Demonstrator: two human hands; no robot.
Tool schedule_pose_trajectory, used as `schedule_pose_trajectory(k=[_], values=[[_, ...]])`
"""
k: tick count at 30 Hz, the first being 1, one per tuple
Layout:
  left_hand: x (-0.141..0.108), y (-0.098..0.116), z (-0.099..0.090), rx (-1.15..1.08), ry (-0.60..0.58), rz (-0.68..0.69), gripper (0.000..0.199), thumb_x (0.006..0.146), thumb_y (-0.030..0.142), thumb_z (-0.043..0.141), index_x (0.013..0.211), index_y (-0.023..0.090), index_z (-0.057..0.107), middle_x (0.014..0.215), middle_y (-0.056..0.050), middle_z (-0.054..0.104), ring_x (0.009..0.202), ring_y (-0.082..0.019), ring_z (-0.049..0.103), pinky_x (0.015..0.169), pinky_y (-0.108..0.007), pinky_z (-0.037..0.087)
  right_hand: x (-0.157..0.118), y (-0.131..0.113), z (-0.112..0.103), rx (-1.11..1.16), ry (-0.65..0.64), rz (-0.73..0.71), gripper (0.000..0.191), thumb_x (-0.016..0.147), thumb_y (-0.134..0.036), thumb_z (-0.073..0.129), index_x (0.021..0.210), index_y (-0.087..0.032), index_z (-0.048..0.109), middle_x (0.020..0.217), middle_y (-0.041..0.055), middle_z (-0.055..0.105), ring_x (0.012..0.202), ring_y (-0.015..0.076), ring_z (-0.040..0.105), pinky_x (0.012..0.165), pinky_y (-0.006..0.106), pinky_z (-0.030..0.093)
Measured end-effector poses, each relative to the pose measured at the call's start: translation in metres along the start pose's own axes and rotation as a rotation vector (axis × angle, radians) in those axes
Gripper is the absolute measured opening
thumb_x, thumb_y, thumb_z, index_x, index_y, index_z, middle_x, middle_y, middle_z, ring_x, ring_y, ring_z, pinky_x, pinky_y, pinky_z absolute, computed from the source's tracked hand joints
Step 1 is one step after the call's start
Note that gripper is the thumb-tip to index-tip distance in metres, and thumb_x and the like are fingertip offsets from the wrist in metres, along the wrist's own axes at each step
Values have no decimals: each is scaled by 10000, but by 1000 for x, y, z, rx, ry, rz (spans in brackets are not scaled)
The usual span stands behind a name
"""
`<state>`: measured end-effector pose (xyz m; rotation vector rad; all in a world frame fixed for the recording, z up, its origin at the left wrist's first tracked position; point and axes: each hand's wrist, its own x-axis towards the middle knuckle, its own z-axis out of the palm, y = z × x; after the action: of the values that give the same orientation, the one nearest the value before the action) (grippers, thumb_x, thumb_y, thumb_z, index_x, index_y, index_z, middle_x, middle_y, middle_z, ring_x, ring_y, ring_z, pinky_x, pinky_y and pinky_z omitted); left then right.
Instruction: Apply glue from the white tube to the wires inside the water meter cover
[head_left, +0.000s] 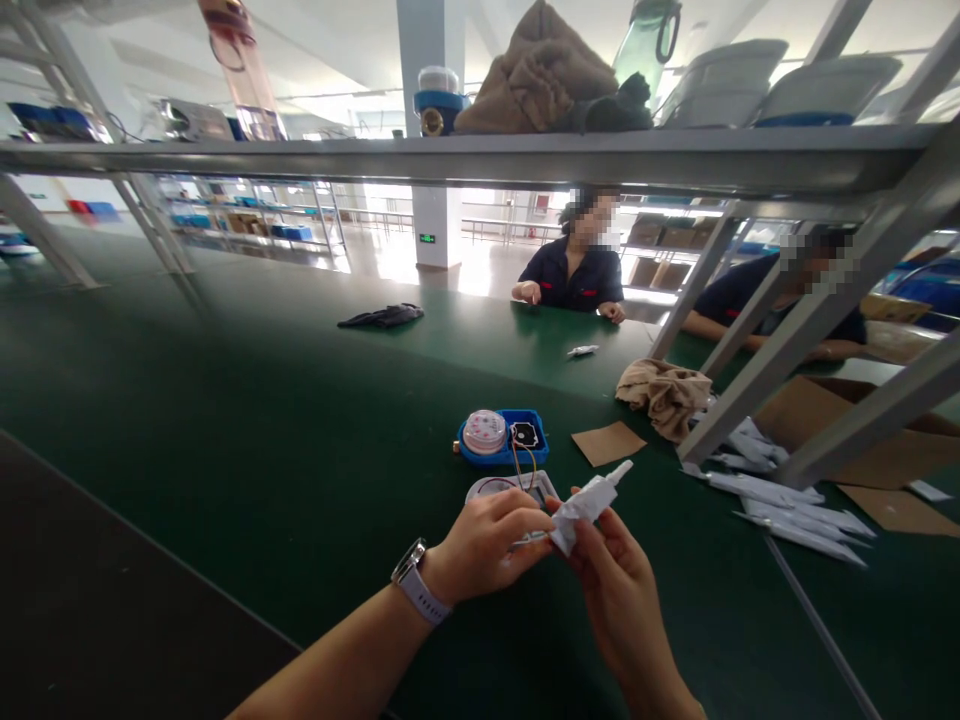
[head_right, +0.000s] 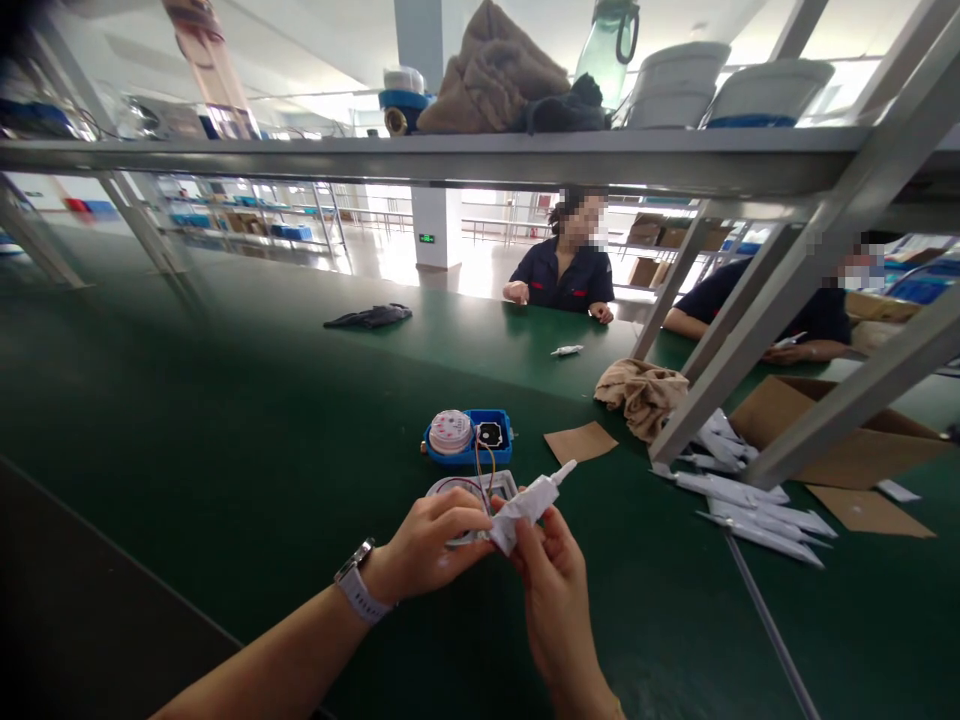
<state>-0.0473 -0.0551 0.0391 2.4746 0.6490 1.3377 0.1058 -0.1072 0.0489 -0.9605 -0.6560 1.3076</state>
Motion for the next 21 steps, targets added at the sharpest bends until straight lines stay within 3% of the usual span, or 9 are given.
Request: schedule_pose_trajectory(k=[3,9,14,21], values=[[1,-8,-6,134,-1,191,72,904,248,573,919,197,623,832,-18,614,706,-115,603,645,-225,488,0,1,1,31,-21,50,406,710,-371,784,1066,-222,659,985,47,738,850,190,687,749,291,554],[3,-10,-14,278,-88,235,198,945,341,510,900,208,651,803,-5,615,680,-115,589,622,-235,478,-2,7,-2,-47,-109,18,308,759,-368,743,1011,-195,706,1006,68,731,878,211,677,803,335,549],[5,-7,-11,280,-162,185,232,958,325,476,882,178,638,833,-20,655,724,-132,598,668,-256,499,1,14,-5,-110,-116,-41,294,753,-386,743,987,-208,721,975,58,730,888,240,671,816,379,547],[5,-8,-11,87,-117,6,119,877,266,607,815,177,654,794,-18,662,717,-138,571,709,-282,485,0,16,-2,-176,-164,-59,351,753,-394,740,1062,-232,703,1026,55,722,935,244,662,914,412,503]])
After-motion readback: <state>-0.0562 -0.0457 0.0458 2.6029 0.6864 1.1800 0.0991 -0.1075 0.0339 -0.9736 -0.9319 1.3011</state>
